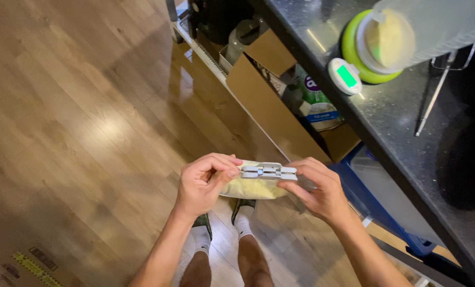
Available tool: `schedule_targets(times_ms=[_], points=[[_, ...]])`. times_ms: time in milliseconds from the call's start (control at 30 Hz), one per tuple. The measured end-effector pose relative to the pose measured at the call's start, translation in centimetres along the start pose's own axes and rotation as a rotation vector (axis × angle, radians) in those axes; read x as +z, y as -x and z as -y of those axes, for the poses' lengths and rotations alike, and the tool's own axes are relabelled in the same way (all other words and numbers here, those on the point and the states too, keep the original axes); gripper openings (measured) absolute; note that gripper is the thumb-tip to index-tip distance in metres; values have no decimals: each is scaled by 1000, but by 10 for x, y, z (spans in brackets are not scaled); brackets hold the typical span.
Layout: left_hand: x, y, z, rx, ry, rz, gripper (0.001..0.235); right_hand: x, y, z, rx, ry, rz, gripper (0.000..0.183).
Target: The person pours water from a measuring jug into a pot containing a white liquid and whisks it. They then retrieve a plastic bag of yellow paste, open it, and pour some into a measuring jug placed on a scale. The person moves between the sink and a prep counter with multiple bowls and eggs.
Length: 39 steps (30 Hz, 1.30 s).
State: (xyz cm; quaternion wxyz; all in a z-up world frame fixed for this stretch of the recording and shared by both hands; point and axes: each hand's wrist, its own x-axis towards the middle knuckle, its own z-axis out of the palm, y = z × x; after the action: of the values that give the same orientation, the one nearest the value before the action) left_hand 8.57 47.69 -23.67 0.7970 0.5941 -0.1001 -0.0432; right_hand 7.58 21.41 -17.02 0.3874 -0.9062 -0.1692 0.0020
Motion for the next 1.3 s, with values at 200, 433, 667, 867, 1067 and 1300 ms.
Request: schedule_targets(times_ms=[200,433,667,867,1067,1300], points=[[7,5,33,-48,170,29,7,-15,4,-6,42,-45,22,17],[24,-9,10,-96,-2,175,30,-44,3,4,-94,110,152,22],[62,-33,-7,418,-652,284,46,-64,2,-7,-49,126,182,18],[64,-39,4,321,-593,307,32,-62,3,-19,54,109,104,14],[57,-42,19,278,-605,362,32,-58,1,-32,77,28,194,21],[61,-16,65,187,-677,177,73,-37,4,-46,42,11,200,15]])
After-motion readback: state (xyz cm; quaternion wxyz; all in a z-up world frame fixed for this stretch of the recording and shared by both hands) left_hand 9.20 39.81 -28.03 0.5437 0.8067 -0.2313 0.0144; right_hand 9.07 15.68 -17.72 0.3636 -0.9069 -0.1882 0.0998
